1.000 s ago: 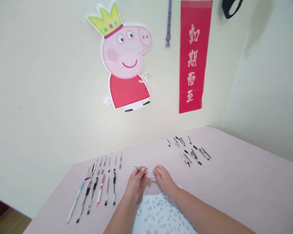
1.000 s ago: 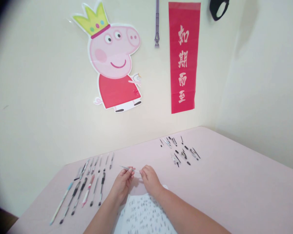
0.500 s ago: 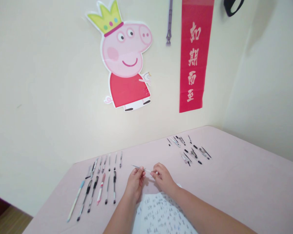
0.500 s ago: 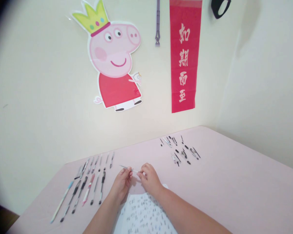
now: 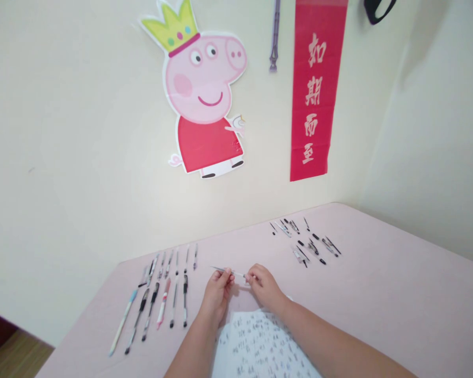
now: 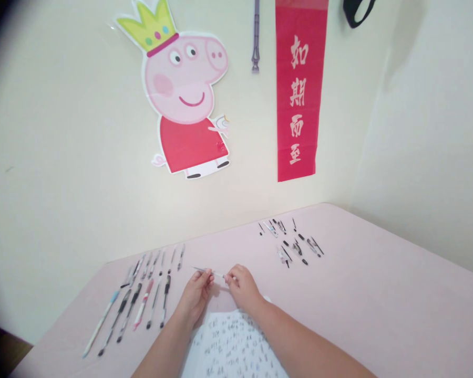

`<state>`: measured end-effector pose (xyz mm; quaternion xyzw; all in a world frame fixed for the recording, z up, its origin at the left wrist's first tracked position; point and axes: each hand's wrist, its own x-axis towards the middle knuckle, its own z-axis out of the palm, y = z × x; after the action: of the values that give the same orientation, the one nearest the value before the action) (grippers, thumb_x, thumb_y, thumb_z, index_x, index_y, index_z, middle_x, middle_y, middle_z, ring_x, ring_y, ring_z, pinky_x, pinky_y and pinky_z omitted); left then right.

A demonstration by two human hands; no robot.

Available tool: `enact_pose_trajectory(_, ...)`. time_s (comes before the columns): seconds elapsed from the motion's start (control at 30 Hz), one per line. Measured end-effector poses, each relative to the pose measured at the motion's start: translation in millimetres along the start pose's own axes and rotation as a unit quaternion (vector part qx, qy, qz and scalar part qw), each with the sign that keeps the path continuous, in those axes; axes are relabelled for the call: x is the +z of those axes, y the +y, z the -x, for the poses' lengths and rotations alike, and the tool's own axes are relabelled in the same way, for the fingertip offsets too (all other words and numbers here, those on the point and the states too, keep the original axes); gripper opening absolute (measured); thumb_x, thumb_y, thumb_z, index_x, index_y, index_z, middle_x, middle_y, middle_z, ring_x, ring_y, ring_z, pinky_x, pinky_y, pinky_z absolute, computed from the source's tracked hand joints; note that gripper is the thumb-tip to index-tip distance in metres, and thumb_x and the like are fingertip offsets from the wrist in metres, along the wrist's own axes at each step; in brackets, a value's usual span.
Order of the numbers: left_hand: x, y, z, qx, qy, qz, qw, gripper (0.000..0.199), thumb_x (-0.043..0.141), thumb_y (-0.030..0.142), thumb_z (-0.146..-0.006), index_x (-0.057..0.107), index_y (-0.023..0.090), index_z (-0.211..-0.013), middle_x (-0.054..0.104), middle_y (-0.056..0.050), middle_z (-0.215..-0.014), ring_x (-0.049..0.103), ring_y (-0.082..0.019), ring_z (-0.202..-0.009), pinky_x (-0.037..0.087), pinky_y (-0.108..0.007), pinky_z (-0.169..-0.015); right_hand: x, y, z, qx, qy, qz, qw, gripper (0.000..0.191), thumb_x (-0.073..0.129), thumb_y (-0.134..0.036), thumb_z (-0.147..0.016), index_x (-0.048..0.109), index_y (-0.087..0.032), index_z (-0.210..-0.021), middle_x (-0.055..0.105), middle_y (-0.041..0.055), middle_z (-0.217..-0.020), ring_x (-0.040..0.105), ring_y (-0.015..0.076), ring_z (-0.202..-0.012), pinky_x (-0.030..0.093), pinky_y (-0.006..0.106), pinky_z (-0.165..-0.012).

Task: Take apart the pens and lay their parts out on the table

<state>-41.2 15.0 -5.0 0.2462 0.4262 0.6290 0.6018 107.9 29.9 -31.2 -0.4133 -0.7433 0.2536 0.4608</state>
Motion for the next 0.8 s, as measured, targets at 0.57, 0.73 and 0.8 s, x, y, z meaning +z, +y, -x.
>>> enact_pose_trajectory(0.57, -2.6, -2.1, -1.9, 0.005, -0.006, 0.005, 1.000, 0.013, 0.066, 0.008, -0.072, 0.055, 0.012, -0.066, 0.059, 0.001, -0.062, 0.057, -0.005, -0.055, 0.048, -0.012, -0.053, 0.6, 0.0, -0.6, 0.017, 0.014, -0.013, 1.000, 0.011, 0.051, -0.020, -0.079, 0.057, -0.017, -0.070, 0.055, 0.0027, -0.074, 0.051, 0.0158, -0.074, 0.040, 0.027, -0.069)
enact_pose_trajectory(0.73, -3.1, -2.7, -2.8, 0.006, 0.006, 0.013, 1.000, 0.012, 0.065, 0.008, -0.072, 0.055, 0.011, -0.066, 0.059, 0.001, -0.062, 0.057, -0.004, -0.054, 0.048, -0.012, -0.052, 2.8, -1.8, -0.6, 0.061, 0.030, -0.033, 0.997, 0.006, 0.056, -0.013, -0.071, 0.057, -0.018, -0.074, 0.057, 0.0022, -0.077, 0.053, 0.0155, -0.075, 0.041, 0.026, -0.066)
enact_pose_trajectory(0.8, -3.7, -3.2, -3.3, 0.004, 0.005, 0.016, 1.000, 0.012, 0.065, 0.008, -0.072, 0.056, 0.011, -0.066, 0.059, 0.000, -0.063, 0.057, -0.004, -0.054, 0.048, -0.012, -0.053, 2.2, -1.7, -0.7, 0.063, 0.029, -0.037, 0.997, 0.004, 0.057, -0.016, -0.072, 0.058, -0.018, -0.076, 0.058, 0.0026, -0.078, 0.053, 0.0158, -0.076, 0.041, 0.026, -0.066)
